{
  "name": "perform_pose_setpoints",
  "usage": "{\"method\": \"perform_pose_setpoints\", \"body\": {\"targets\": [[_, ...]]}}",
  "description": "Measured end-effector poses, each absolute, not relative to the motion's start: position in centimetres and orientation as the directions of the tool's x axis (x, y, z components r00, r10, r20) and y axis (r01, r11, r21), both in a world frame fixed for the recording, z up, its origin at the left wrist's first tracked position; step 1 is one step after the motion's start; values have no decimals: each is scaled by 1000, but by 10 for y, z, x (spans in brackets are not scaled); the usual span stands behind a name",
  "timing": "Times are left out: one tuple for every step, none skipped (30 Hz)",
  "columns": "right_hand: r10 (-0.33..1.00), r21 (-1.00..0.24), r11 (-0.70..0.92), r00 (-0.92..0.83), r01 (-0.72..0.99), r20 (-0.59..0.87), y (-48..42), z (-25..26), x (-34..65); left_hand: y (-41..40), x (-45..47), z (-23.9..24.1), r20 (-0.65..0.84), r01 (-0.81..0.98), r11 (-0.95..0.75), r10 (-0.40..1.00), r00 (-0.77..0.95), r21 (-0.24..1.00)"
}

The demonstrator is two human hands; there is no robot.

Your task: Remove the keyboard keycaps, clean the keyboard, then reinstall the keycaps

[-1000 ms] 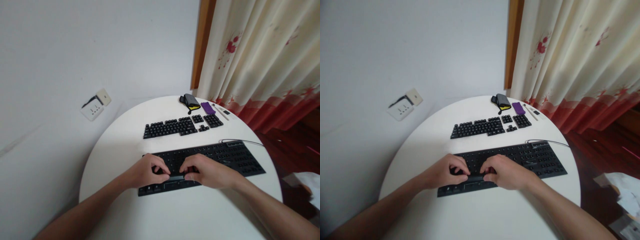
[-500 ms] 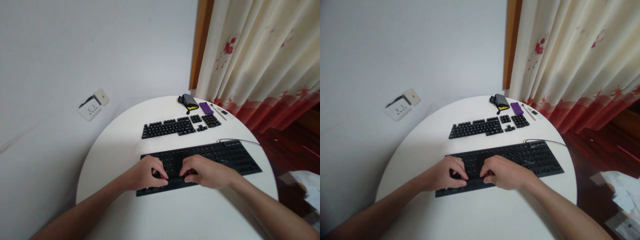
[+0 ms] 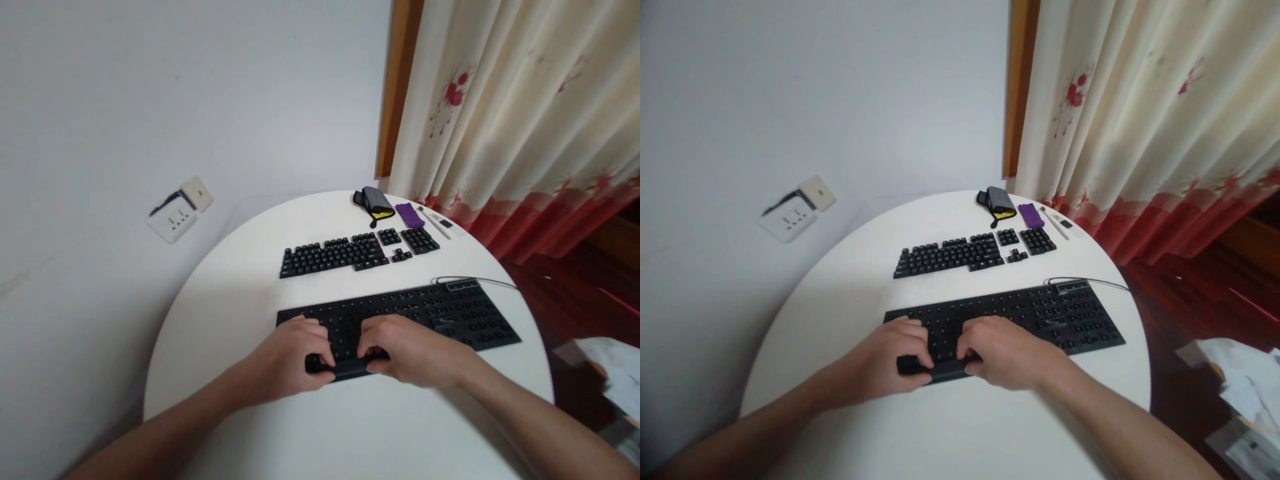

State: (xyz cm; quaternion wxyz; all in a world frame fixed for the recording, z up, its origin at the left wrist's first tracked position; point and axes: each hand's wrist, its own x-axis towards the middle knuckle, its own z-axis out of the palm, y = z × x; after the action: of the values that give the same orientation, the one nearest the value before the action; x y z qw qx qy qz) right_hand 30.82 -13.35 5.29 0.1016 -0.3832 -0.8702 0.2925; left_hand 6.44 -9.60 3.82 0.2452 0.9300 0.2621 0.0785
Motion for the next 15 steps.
{"method": "perform_pose_setpoints", "body": {"targets": [[730,-584,534,-682,611,-47,-134,53,308,-97,65,38,17,454,-757,522,853,470],[733,-581,533,-679,615,-46,-135,52,307,-98,65,38,14,458,-770,517,856,443],[737,-576,532,-675,621,-46,-135,51,307,-98,65,38,9,459,-783,509,861,420],[738,-572,532,-673,625,-48,-135,50,307,-99,64,38,6,452,-797,496,868,401],[738,-567,532,-673,629,-53,-135,49,307,-99,64,39,5,439,-809,479,878,390],[738,-563,532,-673,633,-59,-135,48,308,-99,64,39,9,424,-820,463,886,384],[737,-562,529,-672,636,-67,-135,48,308,-99,64,40,15,410,-828,449,893,382],[737,-564,524,-672,638,-76,-135,48,309,-98,63,40,21,399,-833,440,898,384],[736,-571,517,-672,638,-84,-134,47,309,-97,63,40,25,395,-834,438,899,386],[736,-583,509,-672,634,-88,-133,47,310,-97,63,40,24,396,-832,439,898,389],[735,-597,500,-672,627,-89,-133,47,310,-96,63,40,20,398,-829,440,898,392],[734,-613,493,-673,617,-88,-132,47,310,-96,63,40,17,399,-828,441,898,395],[732,-626,488,-676,608,-85,-131,47,311,-95,64,39,16,398,-827,440,898,398],[733,-634,485,-675,603,-81,-131,46,311,-95,64,38,16,398,-826,441,898,400],[737,-633,484,-672,605,-79,-130,45,311,-95,64,37,15,399,-824,442,897,402]]}}
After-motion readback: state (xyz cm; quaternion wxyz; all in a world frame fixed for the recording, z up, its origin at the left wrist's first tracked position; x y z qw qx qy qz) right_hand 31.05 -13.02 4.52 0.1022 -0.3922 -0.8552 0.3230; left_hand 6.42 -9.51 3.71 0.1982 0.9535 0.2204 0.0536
